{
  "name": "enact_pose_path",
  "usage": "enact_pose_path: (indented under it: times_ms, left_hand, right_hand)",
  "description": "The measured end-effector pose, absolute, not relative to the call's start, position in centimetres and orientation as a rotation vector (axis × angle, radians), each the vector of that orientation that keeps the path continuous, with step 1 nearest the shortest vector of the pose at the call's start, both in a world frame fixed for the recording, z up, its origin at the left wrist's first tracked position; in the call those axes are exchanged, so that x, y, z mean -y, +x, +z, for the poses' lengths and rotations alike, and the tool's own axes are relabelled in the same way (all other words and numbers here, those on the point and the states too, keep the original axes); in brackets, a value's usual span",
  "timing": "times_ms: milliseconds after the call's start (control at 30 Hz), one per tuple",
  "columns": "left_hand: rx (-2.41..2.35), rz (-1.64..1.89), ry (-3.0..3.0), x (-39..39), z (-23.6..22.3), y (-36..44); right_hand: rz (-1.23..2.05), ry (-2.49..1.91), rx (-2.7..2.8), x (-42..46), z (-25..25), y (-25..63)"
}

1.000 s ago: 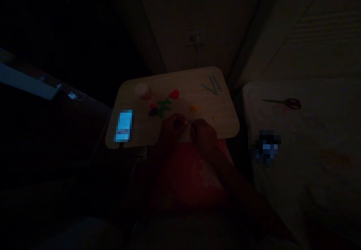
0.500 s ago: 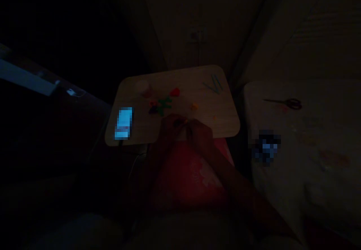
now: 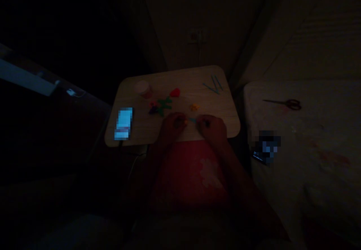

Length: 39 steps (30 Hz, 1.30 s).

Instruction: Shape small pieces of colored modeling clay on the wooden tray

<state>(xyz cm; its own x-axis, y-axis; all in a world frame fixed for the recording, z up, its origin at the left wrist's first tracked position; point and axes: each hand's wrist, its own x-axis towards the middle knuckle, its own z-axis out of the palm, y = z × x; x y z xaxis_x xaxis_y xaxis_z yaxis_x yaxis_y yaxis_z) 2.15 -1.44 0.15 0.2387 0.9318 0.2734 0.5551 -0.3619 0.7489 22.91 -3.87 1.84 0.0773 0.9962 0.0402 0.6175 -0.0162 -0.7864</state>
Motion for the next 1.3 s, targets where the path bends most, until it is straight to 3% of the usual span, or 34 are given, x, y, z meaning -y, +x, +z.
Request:
enact_pose_path:
  times_ms: [233,533,1300]
  left_hand:
    - [-1.326,0.911,2.031,0.8,0.2,1.8]
    - [-1.301,0.887,2.021,0.5,0.4,1.8]
    - [-1.29,0.895,2.019,0.4,-0.1,1.9]
  right_hand:
    - [0.558,-1.655,1.954,2.1,2.6,21.5]
    - [0.376,-1.896,2.224,1.9,4.0,20.8]
    - [0.348,-1.835,2.483,1.1,4.6,20.5]
